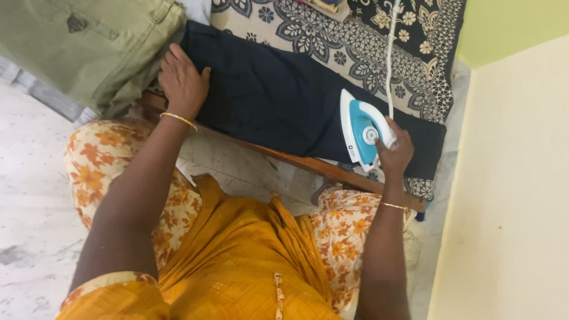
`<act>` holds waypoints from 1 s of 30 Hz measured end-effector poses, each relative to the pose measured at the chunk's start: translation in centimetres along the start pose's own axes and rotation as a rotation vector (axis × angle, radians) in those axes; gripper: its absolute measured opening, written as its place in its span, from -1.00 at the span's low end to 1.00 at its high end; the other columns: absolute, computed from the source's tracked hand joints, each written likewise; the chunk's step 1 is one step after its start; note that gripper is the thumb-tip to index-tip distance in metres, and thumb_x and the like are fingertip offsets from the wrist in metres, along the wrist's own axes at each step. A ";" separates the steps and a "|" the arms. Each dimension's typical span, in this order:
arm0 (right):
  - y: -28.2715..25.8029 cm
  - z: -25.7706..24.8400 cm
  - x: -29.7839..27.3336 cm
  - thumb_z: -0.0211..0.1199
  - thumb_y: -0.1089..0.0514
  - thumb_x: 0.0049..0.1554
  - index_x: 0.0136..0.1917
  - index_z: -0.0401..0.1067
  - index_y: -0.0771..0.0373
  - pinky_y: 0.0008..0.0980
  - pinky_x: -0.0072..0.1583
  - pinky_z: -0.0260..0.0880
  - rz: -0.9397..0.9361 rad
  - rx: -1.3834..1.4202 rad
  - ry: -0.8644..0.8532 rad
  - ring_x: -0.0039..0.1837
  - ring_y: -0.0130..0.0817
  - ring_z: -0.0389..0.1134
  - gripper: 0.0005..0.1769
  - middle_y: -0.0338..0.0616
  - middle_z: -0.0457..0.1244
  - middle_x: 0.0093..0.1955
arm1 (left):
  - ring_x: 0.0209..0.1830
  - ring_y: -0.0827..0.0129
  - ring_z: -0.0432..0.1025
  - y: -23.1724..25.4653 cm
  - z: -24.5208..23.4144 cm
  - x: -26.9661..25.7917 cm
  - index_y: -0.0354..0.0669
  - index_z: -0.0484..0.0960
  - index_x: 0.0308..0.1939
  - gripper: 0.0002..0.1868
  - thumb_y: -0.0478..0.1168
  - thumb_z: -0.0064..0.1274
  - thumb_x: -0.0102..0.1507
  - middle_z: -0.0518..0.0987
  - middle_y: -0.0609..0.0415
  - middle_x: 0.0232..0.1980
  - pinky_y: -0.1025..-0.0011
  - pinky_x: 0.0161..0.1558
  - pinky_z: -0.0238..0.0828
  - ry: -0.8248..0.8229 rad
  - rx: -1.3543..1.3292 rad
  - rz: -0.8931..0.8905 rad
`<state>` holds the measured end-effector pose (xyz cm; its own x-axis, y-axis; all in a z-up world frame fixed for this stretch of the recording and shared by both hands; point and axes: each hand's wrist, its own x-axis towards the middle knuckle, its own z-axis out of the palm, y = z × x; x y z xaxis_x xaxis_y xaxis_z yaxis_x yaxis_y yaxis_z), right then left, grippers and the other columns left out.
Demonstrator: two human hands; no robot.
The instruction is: The person irons a pair of black trousers laid out on a low wooden bench. They use a blue and white electric iron to smooth the fabric, moving the iron back and forth across the garment while holding it in place with their left hand.
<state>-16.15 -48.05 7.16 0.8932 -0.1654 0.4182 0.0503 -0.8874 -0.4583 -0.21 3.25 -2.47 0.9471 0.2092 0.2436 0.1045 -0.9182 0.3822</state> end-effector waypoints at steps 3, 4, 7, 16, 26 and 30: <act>2.0 0.1 -0.9 0.51 0.26 -0.05 0.36 0.52 0.14 -0.20 0.21 0.43 -0.019 -0.031 -0.025 0.15 -0.08 0.46 -0.33 0.04 0.40 0.12 | -0.11 -0.04 0.52 0.0 -0.1 -0.3 -0.48 0.31 0.13 -0.08 0.20 0.41 0.08 0.56 -0.22 -0.07 0.10 -0.14 0.49 0.096 0.096 0.063; 2.2 0.3 -0.7 0.50 0.26 -0.03 0.37 0.51 0.15 -0.19 0.21 0.43 -0.017 -0.026 -0.047 0.16 -0.07 0.46 -0.34 0.04 0.39 0.12 | -0.19 -0.02 0.53 -0.2 -0.1 0.1 -0.52 0.30 0.11 -0.03 0.22 0.42 0.03 0.59 -0.23 -0.12 0.09 -0.17 0.49 0.148 0.135 0.092; 2.2 0.6 -0.5 0.56 0.23 0.02 0.36 0.51 0.19 -0.16 0.22 0.41 -0.033 -0.021 -0.034 0.18 -0.02 0.44 -0.37 0.09 0.39 0.16 | -0.23 -0.14 0.55 -1.0 0.7 0.4 -0.38 0.39 0.02 -0.23 0.19 0.41 0.14 0.62 -0.26 -0.25 0.04 -0.18 0.47 -0.117 -0.012 -0.028; 0.7 0.9 -0.4 0.60 0.21 0.01 0.28 0.57 0.28 -0.21 0.22 0.42 -0.047 0.062 0.019 0.13 -0.06 0.45 -0.43 0.07 0.41 0.11 | -0.23 -0.10 0.56 -5.4 2.2 2.5 -0.07 0.58 -0.05 -0.62 -0.01 0.39 0.23 0.68 -0.05 -0.19 0.00 -0.27 0.45 0.321 -0.157 0.156; -11.2 5.9 -0.5 0.56 0.22 0.02 0.27 0.57 0.23 -0.30 0.08 0.47 -0.137 0.379 -0.057 0.01 -0.33 0.40 -0.46 -0.08 0.37 0.00 | 0.45 -0.19 0.19 0.1 -1.1 -3.0 -0.31 0.14 0.55 -0.22 -0.16 0.19 0.36 0.16 -0.27 0.57 0.01 0.42 0.17 0.146 -0.255 0.167; -18.5 11.3 0.9 0.56 0.22 -0.04 0.25 0.56 0.18 -0.28 0.05 0.44 -0.226 0.325 -0.060 -0.03 -0.20 0.45 -0.44 -0.05 0.38 -0.04 | 0.67 -0.10 -0.08 1.0 0.8 -4.7 -0.22 0.03 0.63 -0.22 -0.15 0.04 0.41 0.00 -0.16 0.68 -0.09 0.57 -0.16 0.013 -0.116 0.222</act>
<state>-11.22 -26.90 7.19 0.8676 0.0527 0.4944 0.3787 -0.7143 -0.5885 -4.35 1.09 -3.94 0.9387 0.0113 0.3445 -0.1425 -0.8974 0.4177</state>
